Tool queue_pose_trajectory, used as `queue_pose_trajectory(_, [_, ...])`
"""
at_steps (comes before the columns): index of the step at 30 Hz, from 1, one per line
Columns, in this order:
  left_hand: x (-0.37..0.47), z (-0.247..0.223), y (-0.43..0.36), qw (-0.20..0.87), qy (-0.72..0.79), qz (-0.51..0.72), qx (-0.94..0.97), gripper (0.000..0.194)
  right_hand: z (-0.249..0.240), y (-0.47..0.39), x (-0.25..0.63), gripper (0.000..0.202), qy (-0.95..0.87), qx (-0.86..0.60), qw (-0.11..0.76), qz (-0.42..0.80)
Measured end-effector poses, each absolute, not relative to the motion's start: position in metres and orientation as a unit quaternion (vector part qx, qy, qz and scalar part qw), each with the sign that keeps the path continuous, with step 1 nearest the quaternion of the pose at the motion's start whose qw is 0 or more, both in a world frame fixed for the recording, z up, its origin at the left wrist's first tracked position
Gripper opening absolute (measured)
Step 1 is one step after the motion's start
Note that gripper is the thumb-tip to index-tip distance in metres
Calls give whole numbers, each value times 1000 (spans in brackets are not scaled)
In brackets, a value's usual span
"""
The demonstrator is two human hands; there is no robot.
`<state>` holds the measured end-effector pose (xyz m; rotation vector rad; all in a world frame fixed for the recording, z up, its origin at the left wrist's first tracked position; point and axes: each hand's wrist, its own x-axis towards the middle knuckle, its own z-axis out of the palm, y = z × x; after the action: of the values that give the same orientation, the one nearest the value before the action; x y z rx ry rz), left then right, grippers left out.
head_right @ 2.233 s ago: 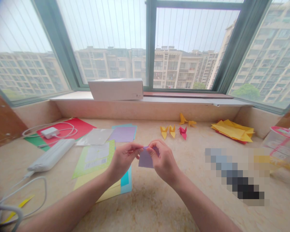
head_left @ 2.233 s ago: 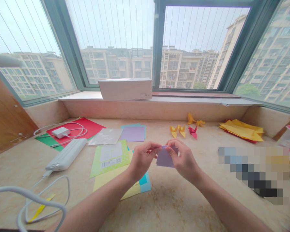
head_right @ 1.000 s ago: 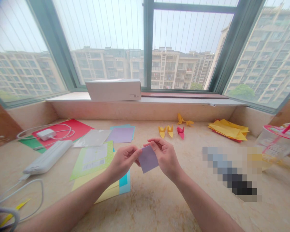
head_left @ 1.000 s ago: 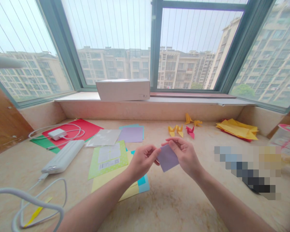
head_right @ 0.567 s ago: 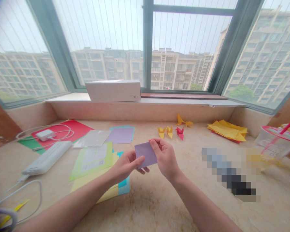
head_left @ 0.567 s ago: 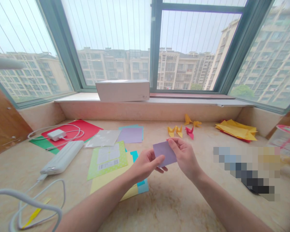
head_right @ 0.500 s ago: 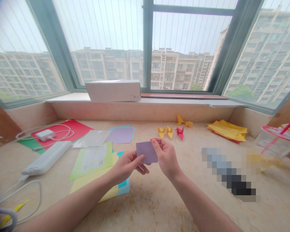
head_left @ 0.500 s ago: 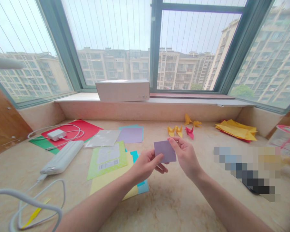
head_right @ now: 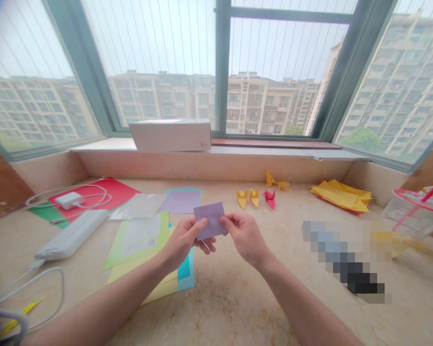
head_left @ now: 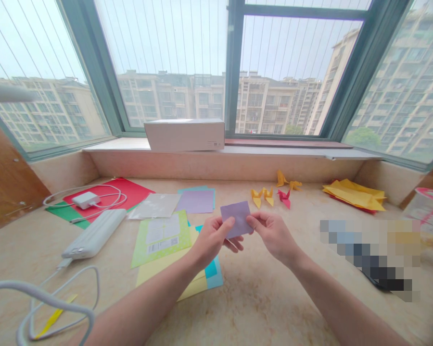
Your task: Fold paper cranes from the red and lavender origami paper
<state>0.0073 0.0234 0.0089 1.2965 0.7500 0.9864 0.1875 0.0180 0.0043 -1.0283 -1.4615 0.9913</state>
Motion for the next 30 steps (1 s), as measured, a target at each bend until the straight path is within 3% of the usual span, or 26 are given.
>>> queue_pose_trajectory(10, [9, 2, 25, 597, 337, 430, 587, 51, 2, 13, 183, 45, -646, -445, 464, 410])
queue_pose_trajectory(14, [8, -1, 28, 588, 350, 424, 592, 55, -1, 14, 183, 44, -657, -464, 463, 372])
queue_pose_trajectory(22, [9, 0, 30, 575, 354, 429, 601, 57, -4, 17, 180, 44, -653, -420, 470, 420])
queue_pose_trajectory(30, [4, 1, 31, 540, 360, 428, 629, 56, -5, 20, 186, 31, -669, -435, 460, 389])
